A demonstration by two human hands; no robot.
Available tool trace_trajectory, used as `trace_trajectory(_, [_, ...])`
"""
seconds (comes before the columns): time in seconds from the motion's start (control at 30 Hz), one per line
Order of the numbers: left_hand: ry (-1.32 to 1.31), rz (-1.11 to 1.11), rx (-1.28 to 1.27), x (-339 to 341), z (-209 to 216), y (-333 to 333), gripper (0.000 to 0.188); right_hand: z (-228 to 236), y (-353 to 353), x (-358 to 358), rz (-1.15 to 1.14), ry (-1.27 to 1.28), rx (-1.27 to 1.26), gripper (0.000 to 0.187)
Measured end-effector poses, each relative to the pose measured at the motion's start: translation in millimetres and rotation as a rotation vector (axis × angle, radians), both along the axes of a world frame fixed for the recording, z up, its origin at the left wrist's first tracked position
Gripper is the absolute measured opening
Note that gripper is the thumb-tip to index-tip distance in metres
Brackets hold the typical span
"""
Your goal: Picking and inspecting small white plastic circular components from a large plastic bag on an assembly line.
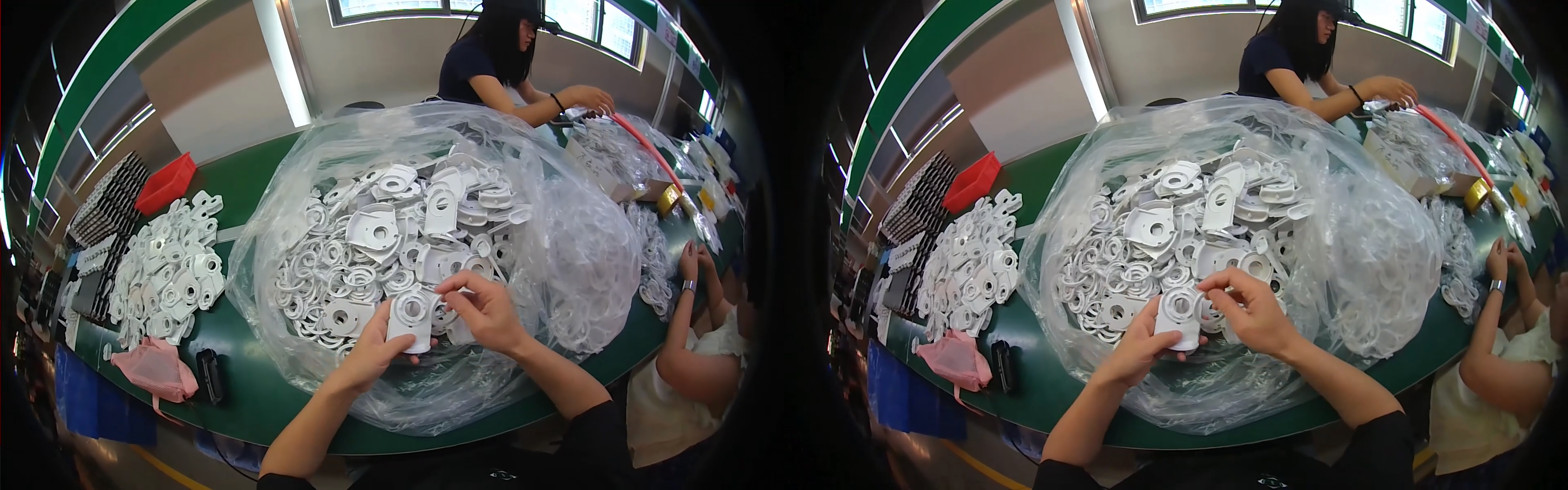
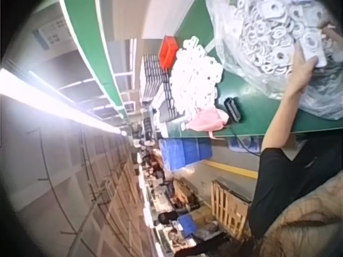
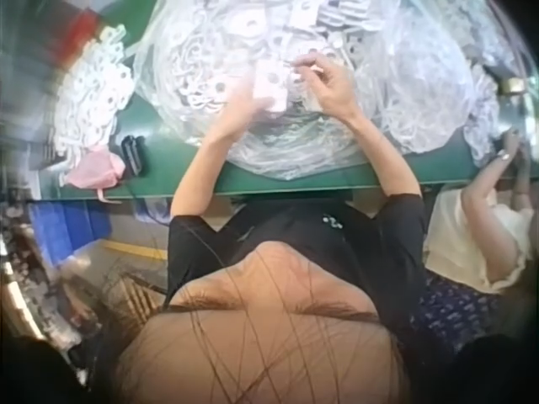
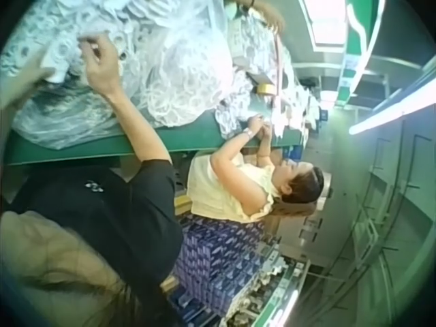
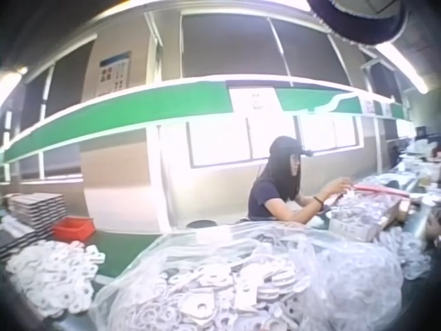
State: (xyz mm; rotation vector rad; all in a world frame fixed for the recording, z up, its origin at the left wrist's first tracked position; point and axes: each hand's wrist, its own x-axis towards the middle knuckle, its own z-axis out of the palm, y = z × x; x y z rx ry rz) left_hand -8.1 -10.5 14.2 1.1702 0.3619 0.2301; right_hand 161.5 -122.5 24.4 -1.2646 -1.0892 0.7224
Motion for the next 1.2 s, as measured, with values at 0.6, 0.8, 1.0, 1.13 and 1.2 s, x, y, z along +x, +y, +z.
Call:
trace_trajectory(0.6, [0.029, -0.172, -0.036, 2, -2, -14, 0.056, -12, 4, -13, -0.078, -0.612, 0.167, 0.016])
trace_trajectory(0.8, [0.085, -0.158, 0.194, 4, -3, -16, 0.051, -15, 3, -12, -0.142, -0.72, 0.235, 0.016])
trace_trajectory(1.0, [-0.059, -0.019, 0.267, 6, -14, -21, 0.046, -8, 1, -3, -0.069, -0.348, 0.017, 0.013])
trace_trajectory(1.13, [-0.101, 0.016, 0.711, 1, -18, -16, 0.038, -13, 5, 11, 0.188, -0.032, -0.128, 0.013])
trace_trajectory(1.2, [0.077, 0.081, 0.885, 4, 0, -21, 0.023, -16, 4, 15, 0.249, 0.031, -0.139, 0.014])
